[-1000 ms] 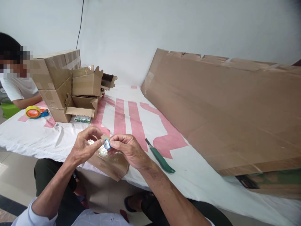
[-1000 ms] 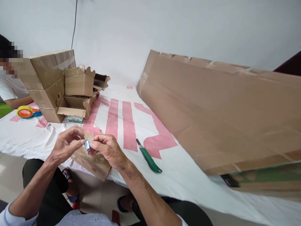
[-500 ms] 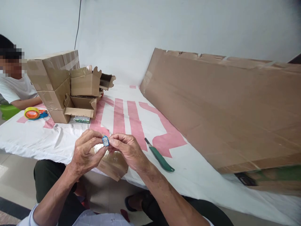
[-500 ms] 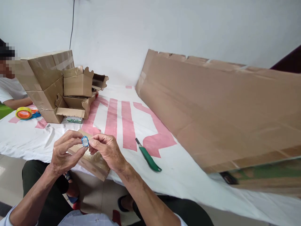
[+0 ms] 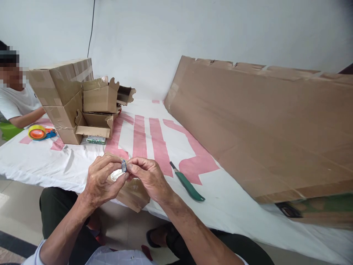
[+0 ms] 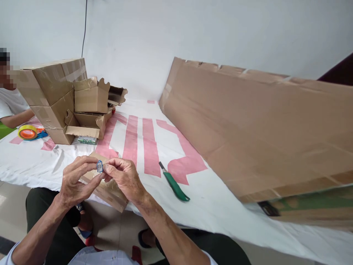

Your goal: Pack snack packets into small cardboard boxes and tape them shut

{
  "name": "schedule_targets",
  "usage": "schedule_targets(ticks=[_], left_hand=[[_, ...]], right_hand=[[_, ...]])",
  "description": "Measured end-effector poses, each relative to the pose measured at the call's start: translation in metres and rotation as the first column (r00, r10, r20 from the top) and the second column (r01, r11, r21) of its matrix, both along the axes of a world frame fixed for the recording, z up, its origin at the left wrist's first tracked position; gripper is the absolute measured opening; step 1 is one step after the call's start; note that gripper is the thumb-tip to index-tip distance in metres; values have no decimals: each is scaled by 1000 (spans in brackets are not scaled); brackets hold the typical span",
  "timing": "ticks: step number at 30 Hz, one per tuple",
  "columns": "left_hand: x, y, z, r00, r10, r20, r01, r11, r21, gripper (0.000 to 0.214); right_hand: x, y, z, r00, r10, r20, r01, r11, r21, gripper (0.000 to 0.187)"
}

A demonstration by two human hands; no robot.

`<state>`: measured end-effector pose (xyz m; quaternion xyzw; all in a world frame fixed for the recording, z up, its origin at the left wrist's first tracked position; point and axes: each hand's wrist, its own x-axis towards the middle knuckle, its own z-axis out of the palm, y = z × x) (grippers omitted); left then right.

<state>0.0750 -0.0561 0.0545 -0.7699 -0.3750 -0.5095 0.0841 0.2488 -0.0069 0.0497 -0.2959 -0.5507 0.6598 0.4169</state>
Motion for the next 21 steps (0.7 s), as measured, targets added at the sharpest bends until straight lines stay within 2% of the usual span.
schedule_targets(ticks=[4, 7, 21], left_hand=[[0, -3, -2, 995, 100, 12, -100, 994, 42, 22], [-2, -4, -3, 985, 162, -56, -156, 983, 93, 21], [-5, -5, -9, 977, 179, -119, -160, 976, 150, 22]], right_hand=[[-2, -1, 2, 999, -40, 11, 40, 999, 22, 31], [-4, -3, 3, 997, -63, 40, 61, 997, 50, 30], [-6, -4, -4, 999, -40, 2, 39, 997, 61, 42]])
